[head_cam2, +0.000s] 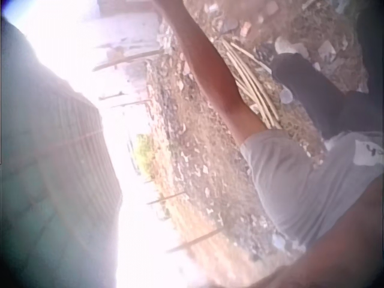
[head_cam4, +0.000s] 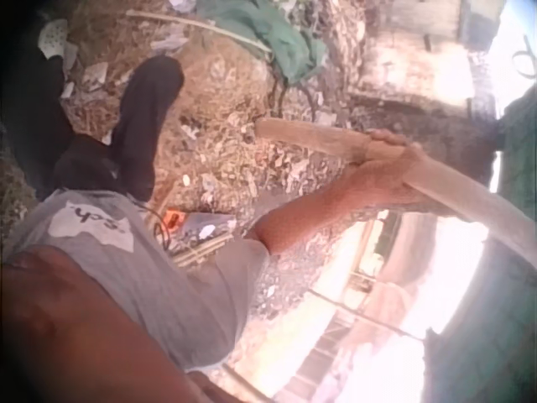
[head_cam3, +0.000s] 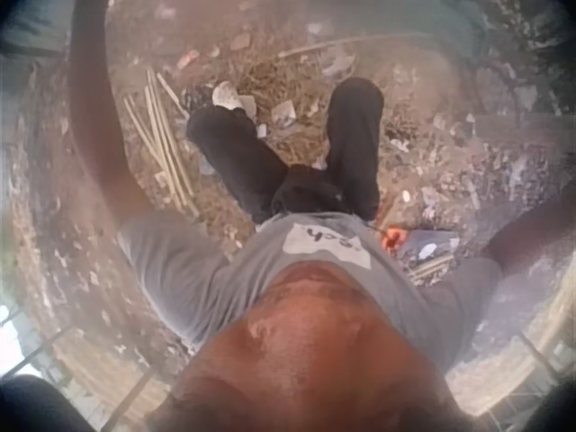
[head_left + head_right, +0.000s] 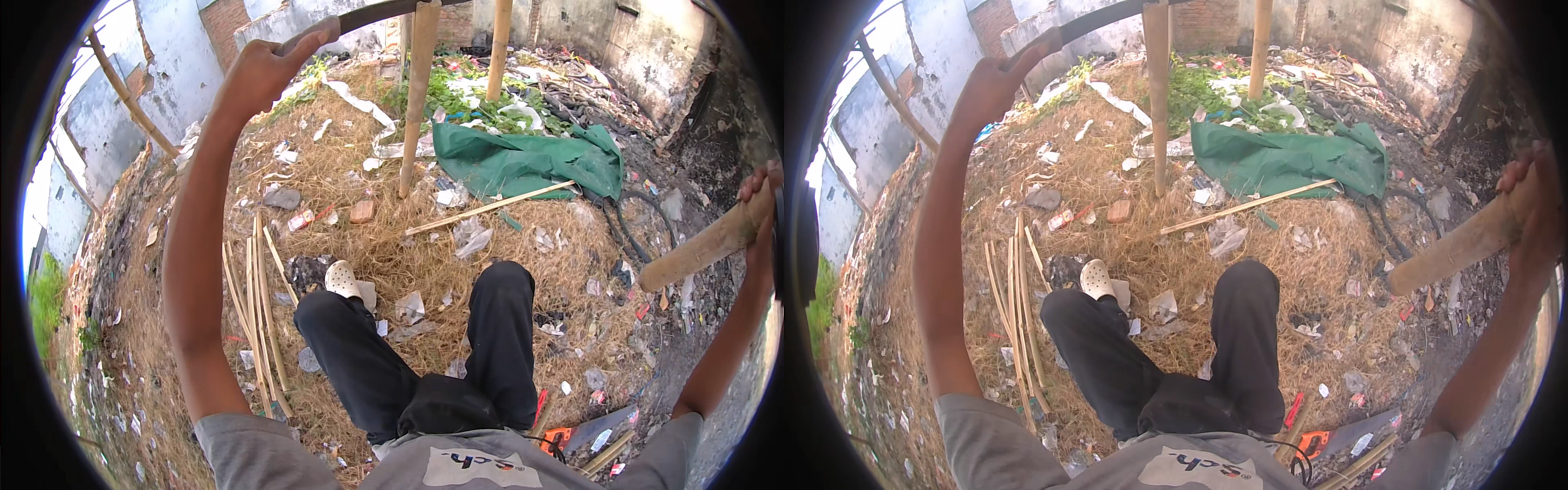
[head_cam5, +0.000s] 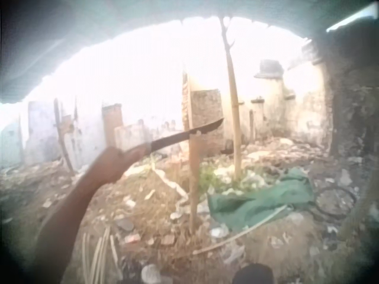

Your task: The person sits on the ground and uses a machete to split long bamboo poles into thinner strips. They repeatedly strike the bamboo against a vertical support to drive the blade through the material, creating multiple thin slats.

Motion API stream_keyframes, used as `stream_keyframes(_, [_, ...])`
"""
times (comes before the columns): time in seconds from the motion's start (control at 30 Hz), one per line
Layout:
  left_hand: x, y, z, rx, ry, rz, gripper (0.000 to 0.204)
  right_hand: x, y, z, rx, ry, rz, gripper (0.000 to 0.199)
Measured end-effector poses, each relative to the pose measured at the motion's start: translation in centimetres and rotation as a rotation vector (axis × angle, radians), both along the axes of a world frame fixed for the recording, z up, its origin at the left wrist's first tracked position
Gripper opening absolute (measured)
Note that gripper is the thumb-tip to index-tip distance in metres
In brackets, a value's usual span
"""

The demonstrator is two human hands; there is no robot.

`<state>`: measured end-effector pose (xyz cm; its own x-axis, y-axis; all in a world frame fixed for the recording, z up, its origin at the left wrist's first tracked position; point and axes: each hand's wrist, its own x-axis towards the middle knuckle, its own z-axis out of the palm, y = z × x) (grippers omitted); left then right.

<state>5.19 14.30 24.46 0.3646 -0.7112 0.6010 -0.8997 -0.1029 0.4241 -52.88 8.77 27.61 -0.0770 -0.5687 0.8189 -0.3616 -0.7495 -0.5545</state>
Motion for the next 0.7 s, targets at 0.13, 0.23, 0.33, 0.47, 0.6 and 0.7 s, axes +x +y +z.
stream_keyframes(0.13, [0.8, 0.4, -0.7, 0.082, -0.061, 0.053, 0.078, 6.4, -2.8, -16.2, 0.538, 0.318, 0.033, 0.030])
stream_keyframes(0.23, [0.2, -0.1, -1.3, 0.147, -0.073, 0.077, 0.075, 6.0, 0.0, -18.4, 0.936, 0.519, 0.135, 0.044])
stream_keyframes(0.33, [0.0, -0.8, -4.4, 0.064, 0.005, 0.108, 0.074, 3.2, 2.0, -16.8, 0.876, 0.458, 0.034, 0.048])
stream_keyframes(0.47, [0.6, -0.9, -5.7, 0.097, 0.020, 0.144, 0.083, 0.6, 4.3, -19.7, 0.805, 0.357, -0.158, 0.050])
stream_keyframes(0.6, [-0.4, -1.3, -4.4, 0.214, 0.082, 0.171, 0.084, -4.9, 5.2, -30.7, 0.721, 0.492, -0.264, 0.042])
stream_keyframes(0.7, [1.9, -0.7, -3.7, 0.155, -0.121, 0.219, 0.081, -2.7, 8.4, -40.5, 0.853, 0.509, -0.373, 0.038])
